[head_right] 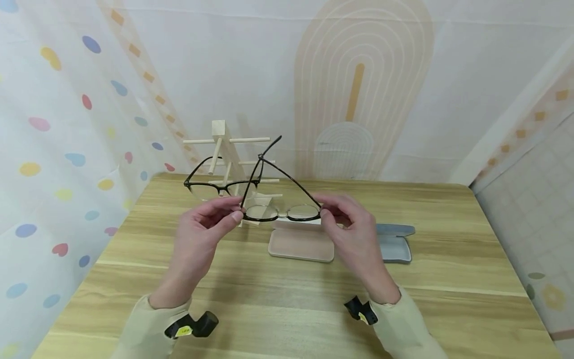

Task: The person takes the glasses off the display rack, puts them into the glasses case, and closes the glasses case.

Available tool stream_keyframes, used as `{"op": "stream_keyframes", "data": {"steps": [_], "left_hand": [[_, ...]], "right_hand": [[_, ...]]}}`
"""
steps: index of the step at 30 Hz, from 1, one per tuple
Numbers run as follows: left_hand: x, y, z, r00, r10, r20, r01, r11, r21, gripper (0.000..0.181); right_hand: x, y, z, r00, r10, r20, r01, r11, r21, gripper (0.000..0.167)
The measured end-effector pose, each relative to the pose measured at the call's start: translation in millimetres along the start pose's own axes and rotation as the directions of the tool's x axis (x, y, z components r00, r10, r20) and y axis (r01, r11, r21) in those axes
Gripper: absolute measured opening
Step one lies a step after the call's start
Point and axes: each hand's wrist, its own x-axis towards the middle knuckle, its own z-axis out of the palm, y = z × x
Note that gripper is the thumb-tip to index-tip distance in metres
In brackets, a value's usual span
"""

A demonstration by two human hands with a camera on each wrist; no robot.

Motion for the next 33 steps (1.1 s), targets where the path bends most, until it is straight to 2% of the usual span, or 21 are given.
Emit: {"op": "stream_keyframes", "data": {"steps": [8, 20, 24, 29, 33], "left_hand": [[-1.4, -4.8, 5.1, 1.0, -0.023, 0.005, 0.023, 1.0, 0.009, 0.027], [-2.5, -11.6, 7.3, 0.998, -0.061, 0.014, 0.061, 0.998, -0.008, 0.022], [-2.3, -11.6, 7.7, 0.997, -0.074, 0.012, 0.074, 0.997, 0.003, 0.022], [-2.7, -11.6, 7.5, 0.997, -0.082, 0.012, 0.082, 0.997, -0.013, 0.023], [-3.2, -11.2, 7.4, 0.996, -0.088, 0.015, 0.088, 0.995, -0.035, 0.023]], "right_hand": [[-5.2, 3, -7, 1.0, -0.019, 0.016, 0.02, 0.999, -0.045, 0.026], [-8.8, 6, -21, 0.992, -0.015, 0.122, 0.025, 0.997, -0.079, 0.03], [-9.9, 8, -26, 0.983, -0.016, 0.18, 0.029, 0.997, -0.069, 0.032], [-10.2, 10, -31, 0.965, -0.066, 0.254, 0.072, 0.997, -0.012, 0.037], [-10.3, 11, -34, 0.955, -0.081, 0.284, 0.091, 0.996, -0.024, 0.037]]}}
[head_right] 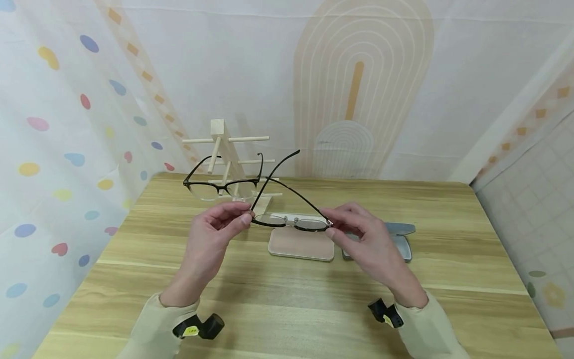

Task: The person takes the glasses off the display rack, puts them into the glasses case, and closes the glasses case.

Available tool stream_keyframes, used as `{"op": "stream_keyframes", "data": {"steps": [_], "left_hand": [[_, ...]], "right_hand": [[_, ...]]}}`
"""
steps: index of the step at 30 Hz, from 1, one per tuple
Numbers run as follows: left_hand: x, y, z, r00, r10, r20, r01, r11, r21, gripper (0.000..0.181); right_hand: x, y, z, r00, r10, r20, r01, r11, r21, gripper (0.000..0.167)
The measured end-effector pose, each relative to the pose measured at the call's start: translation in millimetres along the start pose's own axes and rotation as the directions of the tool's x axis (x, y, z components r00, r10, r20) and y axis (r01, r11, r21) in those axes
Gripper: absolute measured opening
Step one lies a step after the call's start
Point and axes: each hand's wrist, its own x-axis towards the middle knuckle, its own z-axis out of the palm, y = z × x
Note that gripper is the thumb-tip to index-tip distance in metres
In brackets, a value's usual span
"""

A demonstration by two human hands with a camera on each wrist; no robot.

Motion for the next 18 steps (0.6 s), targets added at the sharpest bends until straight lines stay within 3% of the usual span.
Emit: {"op": "stream_keyframes", "data": {"steps": [9, 18], "left_hand": [[1.5, -0.7, 0.2, 1.0, -0.01, 0.013, 0.01, 1.0, -0.018, 0.024], [0.8, -1.0, 3.3, 1.0, 0.002, -0.001, -0.002, 0.999, -0.041, 0.023]], "right_hand": [[-1.3, 2, 0, 0.998, -0.054, -0.014, 0.053, 0.995, -0.082, 0.036], [0.3, 11, 1, 0.985, -0.171, -0.014, 0.168, 0.976, -0.138, 0.033]]}}
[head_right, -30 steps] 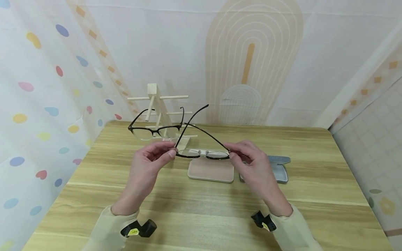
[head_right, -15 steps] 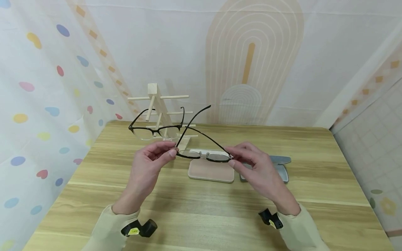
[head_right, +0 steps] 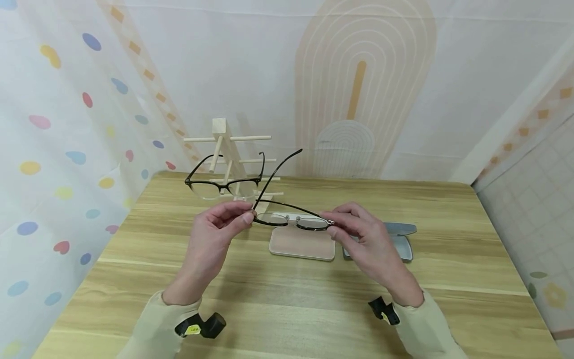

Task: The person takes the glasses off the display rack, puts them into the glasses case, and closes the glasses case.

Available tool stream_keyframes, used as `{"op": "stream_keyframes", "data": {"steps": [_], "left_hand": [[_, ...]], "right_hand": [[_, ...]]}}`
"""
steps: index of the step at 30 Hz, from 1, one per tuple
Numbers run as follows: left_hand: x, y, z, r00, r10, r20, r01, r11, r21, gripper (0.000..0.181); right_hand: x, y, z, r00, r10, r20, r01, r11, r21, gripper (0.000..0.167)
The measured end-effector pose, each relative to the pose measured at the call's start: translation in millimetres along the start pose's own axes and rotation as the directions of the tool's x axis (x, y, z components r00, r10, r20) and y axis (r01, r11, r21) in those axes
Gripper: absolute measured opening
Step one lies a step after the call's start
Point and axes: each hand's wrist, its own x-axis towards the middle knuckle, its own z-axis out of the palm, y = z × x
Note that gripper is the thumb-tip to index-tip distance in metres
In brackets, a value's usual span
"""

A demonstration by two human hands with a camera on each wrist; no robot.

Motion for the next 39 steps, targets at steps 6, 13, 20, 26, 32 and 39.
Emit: {"op": "stream_keyframes", "data": {"steps": [6, 13, 20, 26, 32, 39], "left_hand": [[-0.6, -0.5, 1.2, 1.0, 0.014, -0.007, -0.014, 1.0, -0.001, 0.021], [-1.0, -1.8, -0.1, 1.0, 0.02, -0.013, -0.02, 1.0, 0.002, 0.015], [-1.1, -3.4, -1.6, 1.0, -0.002, 0.017, 0.002, 0.999, 0.052, 0.019], [-0.8, -4.1, -1.1, 0.999, -0.028, 0.032, 0.026, 0.997, 0.066, 0.022], [-1.7, -2.7, -2.3, 0.999, -0.029, 0.045, 0.025, 0.996, 0.082, 0.022], [-3.4, -0.5, -8.3, 0.992, 0.009, 0.124, -0.029, 0.988, 0.155, 0.02]], "right_hand": [[0.0, -0.2, 0.1, 1.0, -0.002, 0.003, 0.002, 1.0, 0.004, 0.033], [0.7, -0.7, -0.4, 1.0, -0.011, 0.019, 0.01, 1.0, 0.009, 0.034], [-2.5, -0.8, -1.8, 0.999, 0.053, 0.014, -0.054, 0.996, 0.073, 0.036], [-3.4, -3.7, -1.0, 0.991, 0.126, -0.039, -0.122, 0.987, 0.107, 0.029], [-3.4, -4.9, 1.2, 0.988, 0.136, -0.075, -0.129, 0.988, 0.084, 0.03], [-2.8, -4.7, 3.5, 0.987, 0.144, -0.073, -0.138, 0.987, 0.086, 0.028]]}}
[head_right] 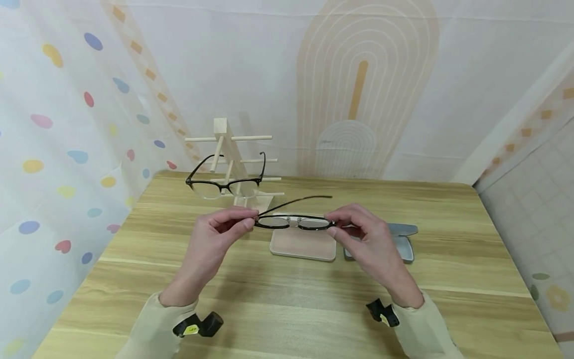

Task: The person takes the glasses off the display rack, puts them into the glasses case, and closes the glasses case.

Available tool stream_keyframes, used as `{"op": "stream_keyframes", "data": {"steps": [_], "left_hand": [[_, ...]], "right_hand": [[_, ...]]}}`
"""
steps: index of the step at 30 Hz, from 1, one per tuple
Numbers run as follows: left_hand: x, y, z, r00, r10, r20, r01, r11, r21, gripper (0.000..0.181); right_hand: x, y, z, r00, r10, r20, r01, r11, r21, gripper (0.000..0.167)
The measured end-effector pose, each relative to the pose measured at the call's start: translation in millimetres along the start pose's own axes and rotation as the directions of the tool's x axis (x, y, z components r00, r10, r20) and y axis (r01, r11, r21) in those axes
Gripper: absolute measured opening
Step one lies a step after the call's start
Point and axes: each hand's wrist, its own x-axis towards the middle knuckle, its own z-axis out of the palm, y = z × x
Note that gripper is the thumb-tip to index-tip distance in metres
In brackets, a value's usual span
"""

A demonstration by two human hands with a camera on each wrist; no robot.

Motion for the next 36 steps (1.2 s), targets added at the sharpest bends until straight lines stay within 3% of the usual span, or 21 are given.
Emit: {"op": "stream_keyframes", "data": {"steps": [8, 16, 25, 36], "left_hand": [[0.3, 1.5, -4.6, 0.998, 0.021, 0.055, -0.023, 0.999, 0.031, 0.018], [0.6, 2.9, -6.0, 0.998, 0.011, 0.063, -0.015, 0.999, 0.053, 0.018], [1.7, 1.7, -5.1, 0.999, 0.009, 0.046, -0.011, 0.998, 0.057, 0.018], [3.8, -3.1, -4.2, 0.999, -0.01, 0.037, 0.009, 0.999, 0.039, 0.024]], "right_hand": [[1.3, -2.7, 1.1, 0.999, 0.035, -0.001, -0.035, 0.999, -0.025, 0.029], [3.7, -5.3, 1.3, 0.993, 0.119, 0.012, -0.12, 0.993, 0.024, 0.052], [3.9, -5.8, 2.4, 0.992, 0.129, 0.002, -0.129, 0.991, -0.047, 0.043], [2.6, -7.3, 4.2, 0.986, 0.161, -0.051, -0.16, 0.987, 0.02, 0.023]]}}
